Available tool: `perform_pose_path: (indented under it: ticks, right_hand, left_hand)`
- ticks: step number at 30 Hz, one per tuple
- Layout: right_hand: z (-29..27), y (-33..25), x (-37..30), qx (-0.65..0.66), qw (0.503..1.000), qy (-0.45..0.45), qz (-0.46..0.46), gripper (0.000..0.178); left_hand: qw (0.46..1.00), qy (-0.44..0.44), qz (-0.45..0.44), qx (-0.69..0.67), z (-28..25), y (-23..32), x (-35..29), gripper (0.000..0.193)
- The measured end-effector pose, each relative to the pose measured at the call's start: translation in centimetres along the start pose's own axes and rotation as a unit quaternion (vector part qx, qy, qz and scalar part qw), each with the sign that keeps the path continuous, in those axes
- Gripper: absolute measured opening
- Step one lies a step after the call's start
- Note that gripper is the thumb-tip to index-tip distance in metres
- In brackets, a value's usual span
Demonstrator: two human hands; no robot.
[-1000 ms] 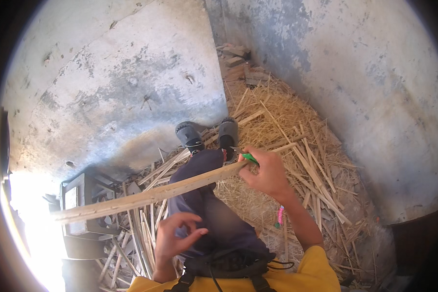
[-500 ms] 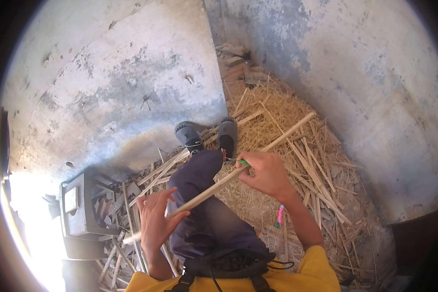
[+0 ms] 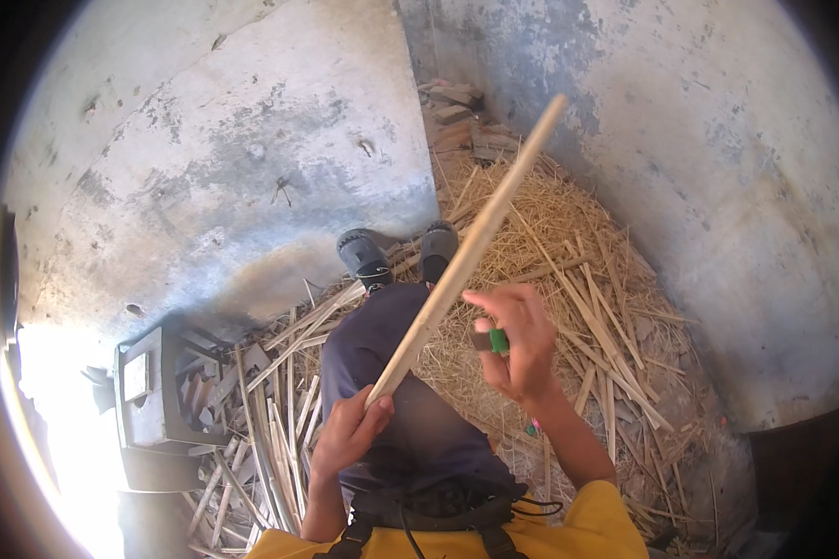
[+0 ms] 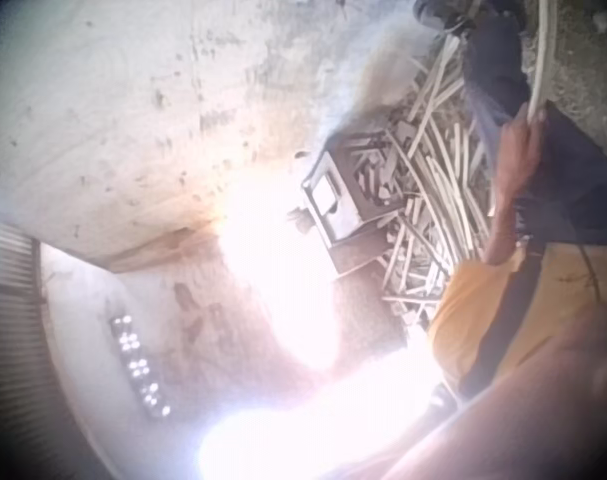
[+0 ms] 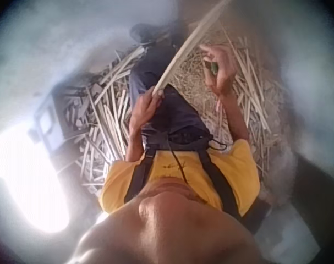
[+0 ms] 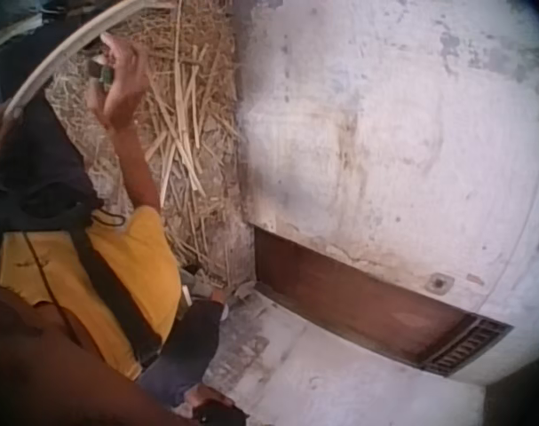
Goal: The person whittles a long thin piece of wood using a green utility knife, shaving off small pieces while sitting among wood debris.
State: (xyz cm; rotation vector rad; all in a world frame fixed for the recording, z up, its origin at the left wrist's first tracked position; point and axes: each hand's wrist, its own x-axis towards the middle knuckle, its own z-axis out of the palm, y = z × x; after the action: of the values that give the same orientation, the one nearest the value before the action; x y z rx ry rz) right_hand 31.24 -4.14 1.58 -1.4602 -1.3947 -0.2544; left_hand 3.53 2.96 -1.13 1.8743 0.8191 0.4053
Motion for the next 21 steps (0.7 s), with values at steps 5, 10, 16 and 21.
perform_pose_path:
  ticks: [5, 10, 16, 21]
  right_hand:
    - [0.5, -0.3, -1.8, 0.068, 0.970, -0.194, 0.132, 0.046]
    - [2.0, -1.6, -1.9, 0.109, 0.985, -0.133, 0.014, 0.035]
    - [3.0, -1.6, -1.5, 0.105, 0.986, -0.111, -0.065, 0.030]
    - [2.2, -2.5, -1.5, 0.053, 0.989, -0.128, -0.048, 0.021]
  left_hand:
    - [0.989, 0.030, -0.070, -0.125, 0.7, 0.4, -0.3, 0.028]
    - [0.978, 0.016, -0.103, -0.182, 0.5, 0.6, -0.4, 0.030]
    - [0.981, 0.007, -0.095, -0.171, 0.8, 1.0, -0.9, 0.027]
    - [0.990, 0.033, -0.068, -0.116, 1.2, 1.8, -1.4, 0.024]
